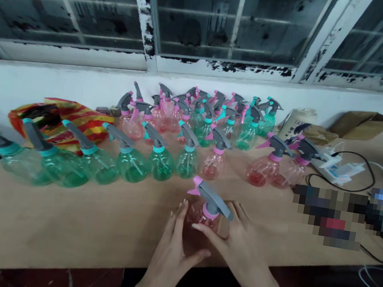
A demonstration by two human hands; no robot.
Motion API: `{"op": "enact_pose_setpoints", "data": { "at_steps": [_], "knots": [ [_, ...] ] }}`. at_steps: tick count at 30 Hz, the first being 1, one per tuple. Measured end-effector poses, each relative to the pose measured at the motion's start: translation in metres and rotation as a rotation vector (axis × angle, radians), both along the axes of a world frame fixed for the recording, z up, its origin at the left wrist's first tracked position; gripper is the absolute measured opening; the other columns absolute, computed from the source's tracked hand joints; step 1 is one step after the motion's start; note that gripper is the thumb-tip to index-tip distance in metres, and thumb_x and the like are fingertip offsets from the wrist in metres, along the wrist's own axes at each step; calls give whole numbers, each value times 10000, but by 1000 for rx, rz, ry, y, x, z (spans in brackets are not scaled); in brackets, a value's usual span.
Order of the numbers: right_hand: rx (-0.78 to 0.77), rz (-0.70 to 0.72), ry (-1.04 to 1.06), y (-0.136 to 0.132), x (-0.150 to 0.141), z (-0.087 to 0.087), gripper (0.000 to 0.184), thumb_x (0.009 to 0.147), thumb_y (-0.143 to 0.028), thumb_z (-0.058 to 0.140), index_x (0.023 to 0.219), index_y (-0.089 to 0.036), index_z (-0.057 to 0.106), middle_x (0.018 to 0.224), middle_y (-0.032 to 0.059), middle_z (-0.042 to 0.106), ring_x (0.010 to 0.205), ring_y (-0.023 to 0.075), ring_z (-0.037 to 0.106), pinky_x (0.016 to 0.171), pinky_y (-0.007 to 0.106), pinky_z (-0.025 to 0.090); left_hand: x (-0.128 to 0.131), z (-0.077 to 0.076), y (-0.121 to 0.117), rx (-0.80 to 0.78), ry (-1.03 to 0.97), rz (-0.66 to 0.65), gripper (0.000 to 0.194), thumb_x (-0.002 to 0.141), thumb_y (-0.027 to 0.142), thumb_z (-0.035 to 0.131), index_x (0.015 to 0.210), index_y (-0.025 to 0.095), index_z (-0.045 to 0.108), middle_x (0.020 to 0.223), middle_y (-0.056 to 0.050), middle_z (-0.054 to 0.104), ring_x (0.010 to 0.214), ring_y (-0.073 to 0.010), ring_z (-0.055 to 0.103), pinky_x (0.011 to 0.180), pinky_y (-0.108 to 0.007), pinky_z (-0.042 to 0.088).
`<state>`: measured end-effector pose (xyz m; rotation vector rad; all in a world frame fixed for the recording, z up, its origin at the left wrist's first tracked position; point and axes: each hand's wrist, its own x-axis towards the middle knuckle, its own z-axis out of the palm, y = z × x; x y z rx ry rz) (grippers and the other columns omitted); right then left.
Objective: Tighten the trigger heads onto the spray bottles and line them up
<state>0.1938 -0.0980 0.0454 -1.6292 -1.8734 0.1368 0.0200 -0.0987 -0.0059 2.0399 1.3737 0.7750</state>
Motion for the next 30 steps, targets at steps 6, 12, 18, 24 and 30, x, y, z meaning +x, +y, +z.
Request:
{"op": "enact_pose_setpoints", "data": {
  "at_steps": [6, 12, 18, 24, 30],
  "knots": [
    [-96, 171, 369, 12, -7, 3, 381, 783, -542, 679, 1039, -264, 627, 1003, 54, 665, 957, 269, 650, 788, 426, 546, -5, 3, -1, -8, -15, -6, 863, 833, 329, 712, 1516, 282, 188, 1506, -127, 414, 1422, -336, 294, 1067, -558, 398],
    [-140, 309, 708, 28, -17, 8, 520, 755, -417, 737, 1230, -312, 553, 1082, 42, 687, 835, 220, 688, 710, 364, 578, -6, 0, 4, 46, 79, -14, 890, 817, 374, 719, 1523, 270, 187, 1493, -134, 432, 1394, -339, 359, 1032, -534, 443],
    [-86, 310, 707, 34, -26, 14, 229, 861, -347, 623, 1074, -265, 645, 1022, 43, 712, 941, 238, 692, 811, 374, 558, -11, 2, 5, 53, 162, -32, 959, 788, 435, 735, 1534, 257, 160, 1483, -148, 442, 1359, -368, 409, 987, -540, 483],
    [-124, 292, 664, 33, -23, 10, 291, 882, -363, 592, 1159, -274, 605, 1166, 57, 701, 1092, 262, 662, 907, 393, 539, -38, -8, 16, 185, 296, 29, 663, 977, 349, 475, 1531, 245, 125, 1561, -123, 318, 1452, -297, 223, 1124, -601, 268],
    [-93, 308, 723, 36, -27, 10, 223, 896, -293, 589, 1114, -272, 627, 1151, 43, 714, 1113, 229, 658, 908, 340, 546, -50, -31, 31, 378, 426, 166, 555, 989, 392, 439, 1463, 129, 321, 1529, -200, 350, 1431, -321, 282, 1112, -581, 302]
  ]
}}
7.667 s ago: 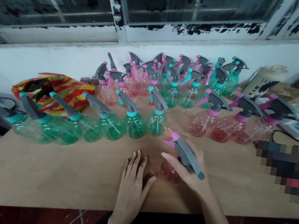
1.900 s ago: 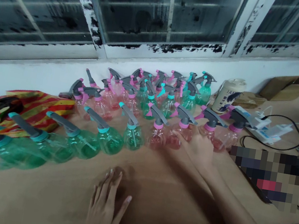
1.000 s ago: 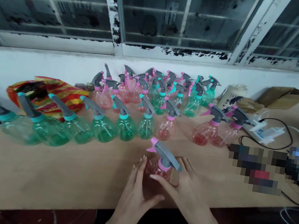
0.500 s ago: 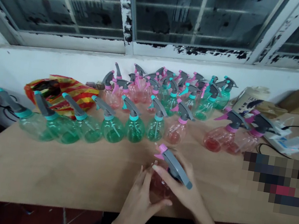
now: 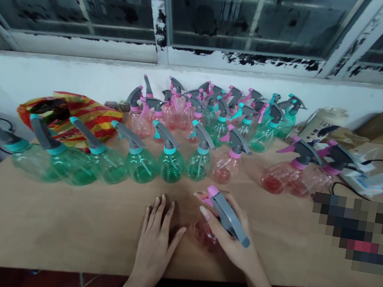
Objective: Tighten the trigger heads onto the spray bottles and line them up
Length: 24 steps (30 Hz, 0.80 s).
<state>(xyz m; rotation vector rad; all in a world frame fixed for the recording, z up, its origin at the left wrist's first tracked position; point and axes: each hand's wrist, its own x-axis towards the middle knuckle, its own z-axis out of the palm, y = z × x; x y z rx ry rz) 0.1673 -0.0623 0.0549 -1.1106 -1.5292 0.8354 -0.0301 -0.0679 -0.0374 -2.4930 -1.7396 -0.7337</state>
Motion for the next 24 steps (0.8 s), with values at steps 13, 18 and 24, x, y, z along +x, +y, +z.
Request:
{"op": "enact_pose_setpoints", "data": {
  "at_steps": [13, 18, 24],
  "knots": [
    [10, -1, -17, 0, 2, -3, 295, 852, -276, 672, 1141, -326, 639, 1168, -9, 714, 1126, 213, 650, 899, 310, 542, 3, 1, 0, 45, 57, 1, 528, 991, 393, 423, 1428, 98, 390, 1502, -206, 394, 1419, -323, 310, 1098, -565, 334],
    [-19, -4, -35, -1, 3, 1, 315, 810, -340, 712, 1116, -297, 652, 1150, 22, 719, 1095, 249, 663, 765, 306, 579, 3, 2, -1, 36, 75, -5, 523, 996, 388, 411, 1425, 89, 390, 1505, -216, 384, 1422, -334, 299, 1089, -576, 339],
    [60, -51, -19, 1, -2, 1, 146, 834, -287, 686, 976, -258, 665, 938, -7, 739, 896, 166, 709, 798, 256, 550, 3, 2, -1, 38, 67, -2, 516, 995, 395, 410, 1412, 92, 409, 1500, -210, 394, 1417, -330, 311, 1084, -573, 347]
  ]
}}
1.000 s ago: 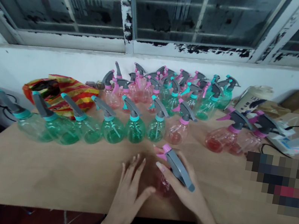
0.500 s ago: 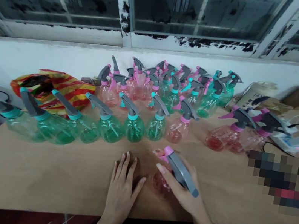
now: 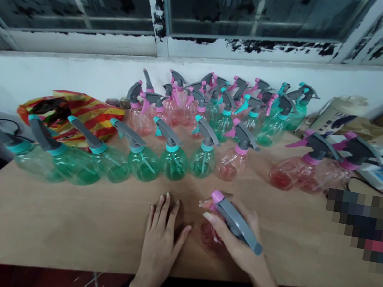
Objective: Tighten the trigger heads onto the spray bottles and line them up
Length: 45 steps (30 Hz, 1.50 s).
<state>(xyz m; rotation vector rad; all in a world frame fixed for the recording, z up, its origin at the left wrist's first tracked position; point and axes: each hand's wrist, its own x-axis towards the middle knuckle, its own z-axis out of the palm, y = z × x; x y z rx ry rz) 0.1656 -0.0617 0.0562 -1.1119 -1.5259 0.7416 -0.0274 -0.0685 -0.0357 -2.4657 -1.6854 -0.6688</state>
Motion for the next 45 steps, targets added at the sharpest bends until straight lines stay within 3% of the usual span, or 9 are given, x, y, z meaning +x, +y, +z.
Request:
{"op": "enact_pose_setpoints", "data": {
  "at_steps": [5, 7, 12, 21, 31, 35, 38, 41, 45],
  "knots": [
    [63, -14, -42, 0, -2, 4, 34, 843, -225, 667, 831, -240, 639, 794, -42, 712, 708, 107, 691, 664, 186, 531, -1, -1, 0, -7, 4, 5, 528, 992, 402, 419, 1426, 104, 393, 1504, -209, 387, 1411, -328, 323, 1083, -567, 349],
    [56, 16, -29, -1, -2, 5, 14, 852, -235, 659, 861, -240, 651, 818, -35, 726, 745, 116, 705, 687, 192, 538, -1, -1, 0, -8, 2, 2, 525, 993, 400, 415, 1426, 103, 395, 1504, -210, 388, 1410, -330, 326, 1083, -568, 350],
    [-61, 30, 3, -3, -4, 2, 191, 864, -274, 645, 1049, -235, 675, 988, 14, 757, 972, 180, 713, 794, 239, 562, -1, 1, 0, -16, -6, 4, 533, 986, 413, 429, 1414, 96, 412, 1498, -209, 399, 1406, -329, 335, 1090, -557, 344],
    [-93, -22, 14, -5, -5, -2, 195, 877, -278, 623, 1058, -247, 689, 813, 1, 728, 1047, 219, 686, 798, 271, 573, 1, 3, 1, -6, 1, 2, 530, 990, 412, 418, 1409, 87, 414, 1493, -225, 400, 1395, -337, 352, 1079, -573, 349],
    [45, -110, -25, 6, -3, -1, 166, 881, -265, 625, 1040, -242, 668, 1035, 43, 725, 984, 220, 690, 847, 342, 547, -1, 4, 1, -15, -20, -7, 522, 979, 408, 441, 1417, 125, 410, 1496, -201, 405, 1395, -331, 356, 1087, -560, 344],
    [58, -131, -28, 12, -1, 0, 128, 874, -272, 637, 994, -238, 665, 964, 29, 725, 913, 198, 699, 796, 308, 549, 0, 4, 1, -7, -16, -4, 521, 985, 414, 428, 1410, 112, 415, 1486, -211, 414, 1393, -338, 356, 1083, -574, 341],
    [50, -155, -32, 14, -2, 0, 49, 857, -286, 662, 862, -239, 648, 807, -6, 696, 744, 164, 684, 700, 275, 541, 0, 5, 1, -9, -6, -5, 523, 990, 410, 418, 1415, 106, 405, 1489, -216, 408, 1398, -342, 344, 1079, -583, 341],
    [47, -186, -33, 15, -3, -1, 114, 860, -299, 657, 774, -242, 610, 689, -26, 643, 611, 144, 635, 618, 267, 521, 0, 5, 1, -12, -5, -11, 517, 991, 400, 419, 1414, 103, 406, 1495, -218, 398, 1402, -342, 336, 1080, -581, 342],
    [56, -180, -34, 16, -4, -2, 128, 876, -303, 630, 764, -245, 608, 705, -16, 652, 636, 158, 650, 657, 287, 533, 0, 4, 1, -4, -12, -7, 519, 988, 402, 427, 1411, 101, 412, 1490, -218, 405, 1404, -340, 334, 1083, -579, 338]
  ]
}}
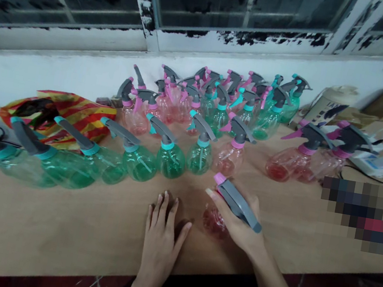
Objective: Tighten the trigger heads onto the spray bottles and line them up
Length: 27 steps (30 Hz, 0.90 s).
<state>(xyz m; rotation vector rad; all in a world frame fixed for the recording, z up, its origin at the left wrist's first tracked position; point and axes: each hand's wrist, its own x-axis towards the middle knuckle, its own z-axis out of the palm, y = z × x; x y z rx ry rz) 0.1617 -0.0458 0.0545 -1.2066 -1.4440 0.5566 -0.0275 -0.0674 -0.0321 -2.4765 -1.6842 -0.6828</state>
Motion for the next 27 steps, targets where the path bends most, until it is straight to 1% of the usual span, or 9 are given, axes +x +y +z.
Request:
{"op": "enact_pose_setpoints", "data": {
  "at_steps": [2, 4, 6, 8, 10, 14, 16, 21, 27],
  "knots": [
    [-11, 10, 5, 0, 1, 0, 105, 868, -309, 638, 785, -246, 626, 739, -8, 675, 681, 173, 674, 671, 295, 545, 0, -1, 0, 3, -4, -1, 524, 988, 408, 423, 1415, 105, 407, 1489, -216, 408, 1405, -338, 334, 1083, -580, 338],
    [-17, 18, 28, -1, 1, 0, 70, 853, -319, 656, 850, -249, 660, 823, 8, 715, 771, 198, 704, 709, 309, 562, 0, -1, 0, 1, -9, -2, 525, 987, 413, 422, 1417, 111, 405, 1491, -213, 407, 1404, -335, 337, 1086, -578, 337],
    [-30, 39, 51, -3, 2, -1, 113, 844, -324, 669, 933, -255, 682, 918, 23, 741, 864, 213, 717, 760, 317, 573, 0, 0, 0, -9, -11, -2, 523, 987, 411, 424, 1418, 116, 403, 1494, -211, 405, 1403, -334, 338, 1088, -576, 335],
    [-52, 55, 57, -4, 3, -1, 157, 846, -319, 668, 990, -260, 685, 972, 28, 748, 912, 214, 719, 787, 318, 577, 0, 1, 0, -22, -14, 0, 523, 986, 410, 428, 1422, 122, 398, 1496, -206, 403, 1405, -333, 335, 1088, -576, 334],
    [-54, 52, 48, -5, 3, -1, 176, 848, -318, 664, 1013, -260, 683, 975, 26, 751, 910, 215, 723, 787, 323, 582, 0, 1, 0, -31, -18, 1, 522, 984, 410, 431, 1425, 133, 395, 1498, -200, 402, 1409, -331, 330, 1091, -576, 331],
    [-22, 15, 11, -5, 4, -1, 153, 845, -326, 662, 975, -251, 693, 916, 25, 756, 859, 219, 730, 765, 336, 589, 0, 2, 0, -31, -18, 2, 517, 983, 405, 434, 1418, 127, 406, 1498, -202, 402, 1408, -331, 332, 1097, -568, 325],
    [-21, 5, -3, -5, 4, -1, 150, 848, -325, 659, 973, -250, 697, 926, 27, 759, 877, 220, 730, 774, 335, 589, 1, 1, 0, -26, -13, 5, 514, 984, 405, 433, 1413, 122, 412, 1496, -204, 404, 1404, -331, 337, 1094, -565, 331],
    [-10, -4, -2, -5, 4, -2, 215, 851, -328, 655, 1053, -270, 700, 933, 25, 765, 868, 226, 737, 786, 354, 599, 1, 1, 0, -25, -6, 3, 524, 982, 411, 435, 1403, 101, 425, 1491, -219, 404, 1401, -342, 339, 1089, -581, 331],
    [-35, 18, 7, -5, 5, -7, 235, 859, -346, 646, 1072, -272, 713, 983, 40, 768, 915, 255, 735, 807, 379, 605, 1, 0, -1, -29, -25, 10, 518, 976, 407, 445, 1413, 130, 422, 1500, -201, 400, 1399, -335, 346, 1089, -574, 335]
  ]
}}
